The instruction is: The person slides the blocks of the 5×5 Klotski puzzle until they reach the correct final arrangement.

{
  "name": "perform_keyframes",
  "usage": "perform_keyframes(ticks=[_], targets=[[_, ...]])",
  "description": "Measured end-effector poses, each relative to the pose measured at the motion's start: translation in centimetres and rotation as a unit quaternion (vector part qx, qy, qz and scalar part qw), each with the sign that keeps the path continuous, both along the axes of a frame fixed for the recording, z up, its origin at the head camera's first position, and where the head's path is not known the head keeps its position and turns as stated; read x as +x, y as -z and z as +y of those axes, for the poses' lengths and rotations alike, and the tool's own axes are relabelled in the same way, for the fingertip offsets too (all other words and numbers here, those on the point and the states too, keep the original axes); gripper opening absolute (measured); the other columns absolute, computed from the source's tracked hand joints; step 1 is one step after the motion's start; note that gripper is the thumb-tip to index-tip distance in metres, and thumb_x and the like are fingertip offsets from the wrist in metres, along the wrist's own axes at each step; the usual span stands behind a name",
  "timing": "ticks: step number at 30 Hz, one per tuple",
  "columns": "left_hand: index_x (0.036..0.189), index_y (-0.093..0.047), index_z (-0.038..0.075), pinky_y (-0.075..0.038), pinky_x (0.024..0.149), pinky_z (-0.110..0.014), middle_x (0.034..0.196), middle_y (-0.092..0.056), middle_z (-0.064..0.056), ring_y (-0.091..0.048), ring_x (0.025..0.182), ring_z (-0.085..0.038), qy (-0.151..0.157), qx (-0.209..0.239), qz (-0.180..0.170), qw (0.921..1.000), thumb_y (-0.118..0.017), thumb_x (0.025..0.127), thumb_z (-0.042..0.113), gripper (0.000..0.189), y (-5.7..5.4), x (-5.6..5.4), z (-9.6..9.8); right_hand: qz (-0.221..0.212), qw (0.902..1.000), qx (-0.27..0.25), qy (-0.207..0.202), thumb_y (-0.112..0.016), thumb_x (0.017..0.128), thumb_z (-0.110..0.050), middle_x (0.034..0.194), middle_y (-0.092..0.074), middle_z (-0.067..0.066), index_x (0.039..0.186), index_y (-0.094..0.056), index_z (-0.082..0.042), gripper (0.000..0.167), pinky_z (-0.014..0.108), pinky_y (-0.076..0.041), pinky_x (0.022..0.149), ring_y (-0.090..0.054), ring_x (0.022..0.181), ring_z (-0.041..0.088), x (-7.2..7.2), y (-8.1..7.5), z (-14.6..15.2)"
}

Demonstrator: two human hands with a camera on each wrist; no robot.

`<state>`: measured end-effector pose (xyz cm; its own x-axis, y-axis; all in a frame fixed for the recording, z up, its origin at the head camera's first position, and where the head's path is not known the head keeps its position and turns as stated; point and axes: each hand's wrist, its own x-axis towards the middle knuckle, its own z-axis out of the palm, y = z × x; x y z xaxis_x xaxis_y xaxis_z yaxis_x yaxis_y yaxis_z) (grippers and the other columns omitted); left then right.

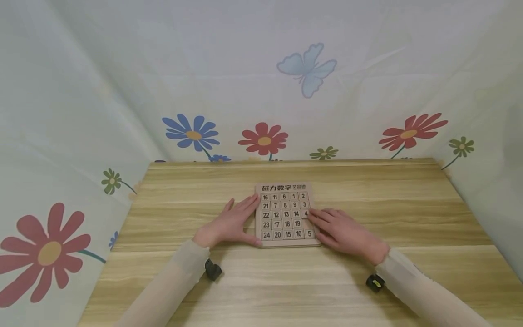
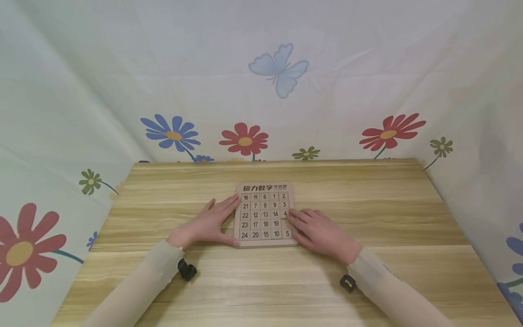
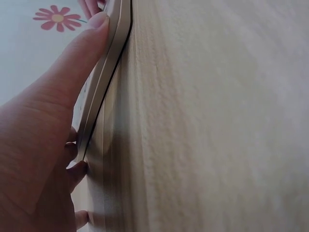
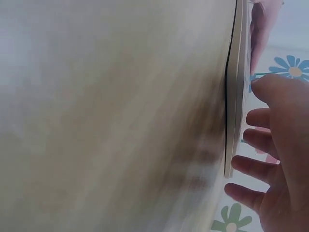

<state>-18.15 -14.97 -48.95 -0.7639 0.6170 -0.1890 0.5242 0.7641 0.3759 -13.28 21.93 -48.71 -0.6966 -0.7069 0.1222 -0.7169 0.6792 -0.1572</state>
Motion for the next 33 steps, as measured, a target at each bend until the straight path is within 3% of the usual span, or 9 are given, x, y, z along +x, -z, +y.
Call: perform_keyframes(ticks=[5, 15, 33], targets=[[0.168, -0.011, 0.012, -0.001, 0.127, -0.062, 0.175, -0.004, -0.005, -0.011, 0.161, -0.026, 0.004, 0.001, 0.007, 1.0000, -0.072, 0.072, 0.084, 0.135, 0.3, -0.1, 0.0, 0.023, 0.9994, 0.006, -0.026, -0.064, 0.103, -0.033, 0.154, -0.056, 0.010, 0.150, -0.057, -0.010, 0.052, 0.058, -0.043, 0.114, -0.055, 0.135, 0.037, 1.1, 0.0, 0.2], [0.168, -0.011, 0.012, 0.000, 0.127, -0.063, 0.175, -0.004, -0.005, -0.011, 0.161, -0.026, 0.000, 0.009, 0.005, 0.9999, -0.075, 0.072, 0.082, 0.135, 0.4, 0.0, -0.1, 0.022, 0.9978, 0.015, -0.060, -0.067, 0.101, -0.031, 0.154, -0.056, 0.006, 0.146, -0.062, -0.015, 0.048, 0.060, -0.045, 0.112, -0.056, 0.135, 0.035, 3.2, -0.3, 1.0], [0.169, -0.011, 0.014, 0.000, 0.128, -0.061, 0.176, -0.004, -0.003, -0.009, 0.161, -0.023, -0.001, 0.009, 0.006, 0.9999, -0.073, 0.071, 0.085, 0.136, 0.6, -0.1, -0.2, 0.026, 0.9988, 0.017, -0.038, -0.066, 0.102, -0.031, 0.157, -0.052, 0.009, 0.152, -0.055, -0.012, 0.055, 0.059, -0.043, 0.113, -0.055, 0.136, 0.037, 2.0, -0.2, 0.5]])
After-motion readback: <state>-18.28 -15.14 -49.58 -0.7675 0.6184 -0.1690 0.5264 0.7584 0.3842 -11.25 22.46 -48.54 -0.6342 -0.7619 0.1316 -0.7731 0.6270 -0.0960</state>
